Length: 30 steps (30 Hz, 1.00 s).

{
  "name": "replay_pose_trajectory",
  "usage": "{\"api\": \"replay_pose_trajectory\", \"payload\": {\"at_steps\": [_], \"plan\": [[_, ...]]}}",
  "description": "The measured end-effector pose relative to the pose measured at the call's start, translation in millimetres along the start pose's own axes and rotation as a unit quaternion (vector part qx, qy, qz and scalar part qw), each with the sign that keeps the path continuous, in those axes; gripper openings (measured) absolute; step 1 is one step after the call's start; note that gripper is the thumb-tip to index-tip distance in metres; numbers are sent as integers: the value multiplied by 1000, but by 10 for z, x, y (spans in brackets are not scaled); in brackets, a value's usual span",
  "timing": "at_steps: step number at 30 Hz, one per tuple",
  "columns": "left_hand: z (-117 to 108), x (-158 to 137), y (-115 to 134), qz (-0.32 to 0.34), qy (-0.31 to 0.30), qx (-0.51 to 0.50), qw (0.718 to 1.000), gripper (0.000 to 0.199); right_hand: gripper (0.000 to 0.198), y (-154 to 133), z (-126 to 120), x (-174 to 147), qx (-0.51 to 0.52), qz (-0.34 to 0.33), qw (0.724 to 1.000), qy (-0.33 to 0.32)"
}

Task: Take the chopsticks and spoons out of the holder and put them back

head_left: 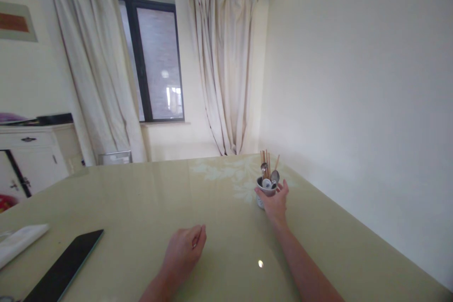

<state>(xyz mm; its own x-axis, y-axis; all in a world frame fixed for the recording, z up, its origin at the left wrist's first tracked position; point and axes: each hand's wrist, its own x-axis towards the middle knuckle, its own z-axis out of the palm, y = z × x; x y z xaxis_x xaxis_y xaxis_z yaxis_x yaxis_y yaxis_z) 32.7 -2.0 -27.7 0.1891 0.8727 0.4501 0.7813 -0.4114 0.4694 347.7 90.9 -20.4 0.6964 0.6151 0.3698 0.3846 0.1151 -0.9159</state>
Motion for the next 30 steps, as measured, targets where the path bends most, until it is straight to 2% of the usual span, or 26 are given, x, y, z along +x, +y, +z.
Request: {"api": "replay_pose_trajectory", "payload": {"at_steps": [4,9,13,16,17,20,22,24,26,28,30], "plan": [[-34,30,-6,-21,-8,3,1000,44,119,-6,-10,-21,10,37,998,-48],[-14,22,16,-31,-12,-5,999,43,89,-127,-26,-105,35,12,995,-89],[-46,15,41,-35,-8,-31,999,35,65,-277,29,-328,76,-22,980,-185],[-55,3,50,-25,-17,-104,994,14,62,-395,89,-583,101,-45,955,-274],[-49,-2,50,-29,-21,-136,990,18,63,-433,106,-676,112,-54,944,-304],[-20,-12,43,-58,-29,-240,969,72,63,-548,131,-951,154,-70,908,-382],[-18,-9,43,-64,-23,-312,947,94,66,-627,126,-1112,187,-72,881,-428],[-39,-1,59,-59,-17,-382,922,95,69,-701,109,-1243,223,-78,852,-467],[-75,4,95,-67,-17,-442,894,86,70,-757,88,-1340,248,-83,829,-495],[-112,9,147,-92,-12,-484,870,75,73,-790,72,-1402,254,-81,817,-511],[-140,18,202,-116,6,-502,857,66,78,-802,62,-1433,249,-75,817,-514]]}}
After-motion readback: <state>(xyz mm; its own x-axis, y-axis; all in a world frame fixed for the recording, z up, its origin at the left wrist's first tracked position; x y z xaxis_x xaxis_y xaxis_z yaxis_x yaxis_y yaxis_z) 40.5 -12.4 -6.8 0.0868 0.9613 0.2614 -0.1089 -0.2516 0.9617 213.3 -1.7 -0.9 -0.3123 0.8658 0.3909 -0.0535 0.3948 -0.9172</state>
